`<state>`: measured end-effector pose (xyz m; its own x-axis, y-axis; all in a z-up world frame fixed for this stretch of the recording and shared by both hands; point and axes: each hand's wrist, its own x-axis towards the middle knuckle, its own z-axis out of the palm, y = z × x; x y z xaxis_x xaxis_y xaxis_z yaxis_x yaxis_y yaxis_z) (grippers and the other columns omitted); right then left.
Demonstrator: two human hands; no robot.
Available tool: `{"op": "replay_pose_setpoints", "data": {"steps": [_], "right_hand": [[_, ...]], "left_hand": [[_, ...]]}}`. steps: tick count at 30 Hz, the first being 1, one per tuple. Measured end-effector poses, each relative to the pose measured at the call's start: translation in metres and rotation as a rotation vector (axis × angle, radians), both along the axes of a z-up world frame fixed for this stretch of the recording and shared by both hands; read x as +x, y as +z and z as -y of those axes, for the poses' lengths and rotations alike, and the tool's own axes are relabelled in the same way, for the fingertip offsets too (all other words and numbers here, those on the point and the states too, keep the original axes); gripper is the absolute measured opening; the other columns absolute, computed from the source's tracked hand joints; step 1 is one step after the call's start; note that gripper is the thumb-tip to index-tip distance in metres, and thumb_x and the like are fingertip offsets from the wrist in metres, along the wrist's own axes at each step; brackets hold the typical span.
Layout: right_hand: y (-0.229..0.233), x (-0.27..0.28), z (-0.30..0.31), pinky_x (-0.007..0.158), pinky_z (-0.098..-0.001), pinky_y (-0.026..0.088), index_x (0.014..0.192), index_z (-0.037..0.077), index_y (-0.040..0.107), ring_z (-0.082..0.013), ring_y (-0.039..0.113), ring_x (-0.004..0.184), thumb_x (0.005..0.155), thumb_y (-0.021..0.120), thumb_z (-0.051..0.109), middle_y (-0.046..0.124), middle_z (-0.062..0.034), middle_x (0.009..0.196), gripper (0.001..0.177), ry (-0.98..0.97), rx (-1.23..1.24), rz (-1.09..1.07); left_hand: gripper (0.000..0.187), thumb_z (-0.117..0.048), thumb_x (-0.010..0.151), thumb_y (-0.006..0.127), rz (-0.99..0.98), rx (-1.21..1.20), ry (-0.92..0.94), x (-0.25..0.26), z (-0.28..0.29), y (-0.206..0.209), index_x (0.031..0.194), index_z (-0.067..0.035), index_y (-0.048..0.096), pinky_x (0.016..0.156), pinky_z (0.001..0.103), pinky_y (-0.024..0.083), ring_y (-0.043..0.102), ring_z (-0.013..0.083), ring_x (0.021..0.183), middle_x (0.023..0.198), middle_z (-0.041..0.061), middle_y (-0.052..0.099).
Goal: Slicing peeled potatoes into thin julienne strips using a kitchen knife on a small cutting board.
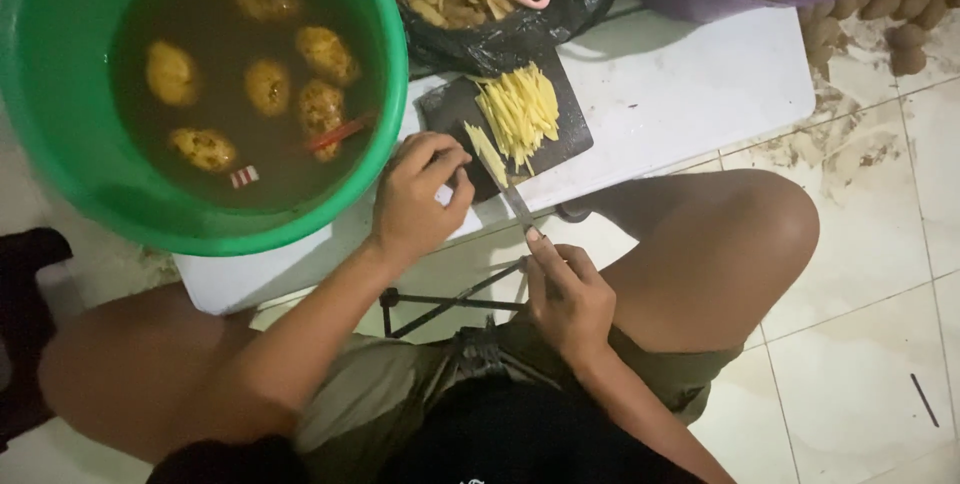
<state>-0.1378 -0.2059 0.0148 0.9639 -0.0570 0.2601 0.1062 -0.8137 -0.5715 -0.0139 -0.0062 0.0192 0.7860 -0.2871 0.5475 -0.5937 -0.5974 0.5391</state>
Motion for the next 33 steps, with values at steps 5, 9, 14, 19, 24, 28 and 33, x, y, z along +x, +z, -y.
{"op": "replay_pose_setpoints", "data": {"steps": [5, 9, 14, 19, 24, 28, 33], "right_hand": [[0.000, 0.003, -0.003, 0.047, -0.0368, 0.057, 0.110, 0.026, 0.082, -0.0266, 0.072, 0.060, 0.086, 0.079, 0.010, 0.074, -0.0089, 0.088, 0.028, -0.030, -0.064, 0.053], [0.002, 0.004, -0.003, 0.048, -0.0376, 0.057, 0.108, 0.026, 0.082, -0.0295, 0.073, 0.062, 0.086, 0.080, 0.010, 0.074, -0.0115, 0.090, 0.027, -0.037, -0.061, 0.056], [-0.004, 0.003, 0.002, 0.046, -0.0363, 0.056, 0.106, 0.026, 0.080, -0.0255, 0.072, 0.062, 0.087, 0.078, 0.015, 0.073, -0.0090, 0.091, 0.022, -0.030, -0.120, 0.069], [-0.001, 0.004, 0.001, 0.048, -0.0299, 0.056, 0.105, 0.025, 0.080, -0.0219, 0.072, 0.061, 0.091, 0.075, 0.020, 0.075, -0.0110, 0.094, 0.016, -0.043, -0.097, 0.065], [-0.004, 0.004, 0.003, 0.042, -0.0346, 0.053, 0.113, 0.028, 0.079, -0.0234, 0.071, 0.059, 0.090, 0.077, 0.013, 0.072, -0.0068, 0.088, 0.028, -0.016, -0.088, 0.064], [0.004, 0.003, 0.004, 0.041, -0.0299, 0.051, 0.113, 0.027, 0.082, -0.0217, 0.069, 0.055, 0.089, 0.079, 0.016, 0.074, -0.0092, 0.086, 0.027, 0.007, -0.003, 0.061], [-0.001, 0.002, 0.010, 0.060, -0.0404, 0.062, 0.127, 0.010, 0.074, -0.0293, 0.079, 0.070, 0.091, 0.073, 0.009, 0.080, -0.0188, 0.088, 0.036, 0.014, 0.598, -0.165]], "left_hand": [[0.029, -0.015, 0.088, 0.070, 0.230, 0.088, -0.047, -0.008, 0.003, -0.019, 0.112, 0.002, 0.073, 0.095, 0.047, 0.058, 0.069, 0.0373, 0.110, 0.114, 0.018, 0.068], [0.052, -0.035, 0.082, 0.077, 0.219, 0.194, -0.113, -0.007, 0.003, -0.027, 0.118, 0.002, 0.073, 0.104, 0.049, 0.054, 0.066, 0.0371, 0.120, 0.120, 0.019, 0.071], [0.061, -0.042, 0.078, 0.079, 0.155, 0.211, -0.133, -0.004, 0.011, -0.034, 0.115, 0.006, 0.074, 0.106, 0.051, 0.052, 0.067, 0.0394, 0.119, 0.116, 0.023, 0.073], [0.067, -0.048, 0.079, 0.076, 0.070, 0.260, -0.146, -0.002, 0.016, -0.032, 0.115, 0.009, 0.074, 0.110, 0.051, 0.050, 0.067, 0.0406, 0.120, 0.116, 0.025, 0.073], [0.069, -0.050, 0.084, 0.066, -0.244, 0.278, -0.205, 0.007, 0.022, -0.015, 0.112, 0.013, 0.073, 0.111, 0.057, 0.048, 0.065, 0.0453, 0.121, 0.113, 0.030, 0.071], [0.065, -0.053, 0.085, 0.069, -0.139, 0.249, -0.179, 0.015, 0.021, -0.018, 0.107, 0.007, 0.078, 0.110, 0.054, 0.049, 0.070, 0.0404, 0.113, 0.107, 0.023, 0.075], [0.053, -0.045, 0.092, 0.064, -0.078, 0.092, -0.110, 0.025, 0.015, -0.001, 0.110, 0.002, 0.080, 0.113, 0.052, 0.046, 0.069, 0.0403, 0.117, 0.113, 0.021, 0.074]]}}
